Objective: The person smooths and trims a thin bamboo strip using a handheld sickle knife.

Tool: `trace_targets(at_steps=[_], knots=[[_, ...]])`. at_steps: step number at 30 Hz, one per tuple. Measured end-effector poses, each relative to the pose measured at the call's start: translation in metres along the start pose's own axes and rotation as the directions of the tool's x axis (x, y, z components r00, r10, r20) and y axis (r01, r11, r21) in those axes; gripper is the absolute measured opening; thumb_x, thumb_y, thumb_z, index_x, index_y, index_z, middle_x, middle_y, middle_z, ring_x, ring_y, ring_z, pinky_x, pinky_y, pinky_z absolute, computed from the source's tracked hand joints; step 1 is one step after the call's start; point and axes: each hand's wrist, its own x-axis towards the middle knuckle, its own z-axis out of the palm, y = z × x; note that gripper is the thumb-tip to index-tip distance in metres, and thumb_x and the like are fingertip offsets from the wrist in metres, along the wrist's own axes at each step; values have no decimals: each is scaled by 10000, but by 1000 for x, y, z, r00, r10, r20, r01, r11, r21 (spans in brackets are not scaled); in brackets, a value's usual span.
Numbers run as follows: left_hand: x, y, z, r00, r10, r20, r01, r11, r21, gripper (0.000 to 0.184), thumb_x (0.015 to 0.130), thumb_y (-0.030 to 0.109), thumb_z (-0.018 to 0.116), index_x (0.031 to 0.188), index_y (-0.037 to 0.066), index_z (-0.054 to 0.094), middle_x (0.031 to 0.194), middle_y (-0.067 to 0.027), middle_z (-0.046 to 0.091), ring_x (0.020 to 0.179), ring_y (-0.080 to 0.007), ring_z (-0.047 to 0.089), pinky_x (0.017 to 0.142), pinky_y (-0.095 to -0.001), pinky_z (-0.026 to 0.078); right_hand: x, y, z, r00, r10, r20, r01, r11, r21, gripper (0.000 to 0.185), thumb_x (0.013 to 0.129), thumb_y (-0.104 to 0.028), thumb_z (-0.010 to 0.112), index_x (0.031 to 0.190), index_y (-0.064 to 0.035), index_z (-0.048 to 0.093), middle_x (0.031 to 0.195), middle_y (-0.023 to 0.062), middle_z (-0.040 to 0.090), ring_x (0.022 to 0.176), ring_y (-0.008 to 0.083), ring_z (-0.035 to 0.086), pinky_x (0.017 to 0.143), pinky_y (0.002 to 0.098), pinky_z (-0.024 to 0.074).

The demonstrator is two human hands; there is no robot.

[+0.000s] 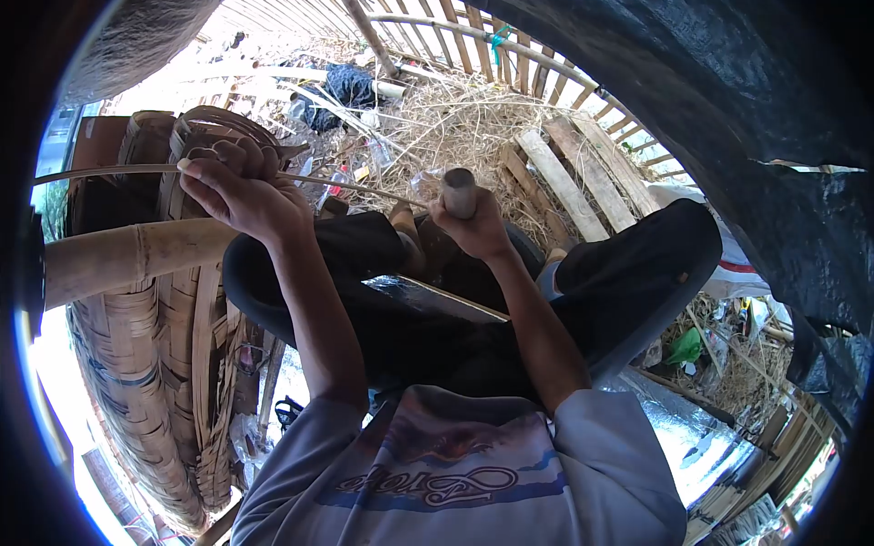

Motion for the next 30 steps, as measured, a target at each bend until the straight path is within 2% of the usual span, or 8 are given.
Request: trace_targets(at_steps=[3, 5, 8, 12, 16, 23, 26, 30], knots=[[1, -1, 2, 1000, 5, 13, -5, 1000, -21, 188, 1002, 274, 386, 856, 165, 340, 649, 40, 322, 510, -47, 251, 407, -191, 184, 2, -43, 2, 982, 69, 174, -27, 972, -232, 120, 808, -45, 601, 797, -66, 483, 581, 25, 490, 489, 89, 481, 482, 246, 402], [-2, 1, -1, 1000, -3, 24, 3, 1000, -20, 178, 1002, 269, 387, 864, 164, 346, 643, 40, 315, 514, -48, 250, 408, -192, 184, -3, -53, 4, 978, 155, 142, -197, 914, 354, 141, 832, -87, 577, 800, -71, 441, 524, 18, 427, 443, 90, 414, 462, 250, 375], [-2, 0, -1, 1000, -10, 15, 10, 1000, -27, 152, 1001, 264, 392, 889, 166, 362, 629, 44, 298, 514, -48, 240, 409, -190, 176, -1, -50, 13, 973, 156, 169, -221, 839, 498, 162, 845, -114, 560, 798, -70, 411, 505, 15, 387, 428, 95, 378, 448, 254, 353], [-1, -1, -3, 998, 22, 65, -18, 998, -60, 135, 999, 259, 398, 903, 166, 382, 620, 48, 290, 507, -44, 230, 407, -189, 168, -5, -34, 29, 961, 121, 248, -205, 914, 350, 166, 862, -123, 542, 786, -63, 408, 501, 29, 407, 427, 101, 375, 462, 274, 364], [-2, 4, 1, 999, 7, 40, -7, 1000, -8, 288, 988, 311, 417, 795, 164, 262, 591, 45, 269, 501, -51, 207, 398, -204, 154, -10, -18, 36, 983, 123, 137, -176, 840, 513, 174, 879, -117, 514, 765, -75, 389, 499, 32, 404, 429, 102, 371, 475, 277, 375], [-2, 5, 7, 999, 2, 40, -2, 1000, 0, 303, 987, 318, 416, 777, 167, 257, 586, 43, 257, 496, -52, 210, 393, -194, 154, -5, -19, 34, 988, 77, 134, -137, 844, 518, 176, 880, -126, 505, 759, -79, 386, 502, 27, 380, 431, 114, 375, 491, 286, 377], [-3, 4, 7, 1000, 2, 21, -3, 1000, 20, 307, 990, 321, 404, 774, 170, 248, 581, 42, 250, 492, -55, 211, 389, -197, 153, -5, -18, 26, 992, 52, 115, -117, 735, 668, 152, 868, -89, 533, 761, -50, 432, 524, 29, 424, 435, 102, 388, 454, 264, 360], [-4, 3, 4, 1000, 12, 26, -13, 999, 43, 299, 995, 326, 383, 784, 172, 237, 577, 39, 258, 487, -53, 224, 382, -196, 158, 0, -22, -1, 992, 108, 60, -119, 703, 701, 192, 867, -213, 497, 743, -99, 405, 501, 8, 338, 435, 125, 346, 517, 317, 372]])
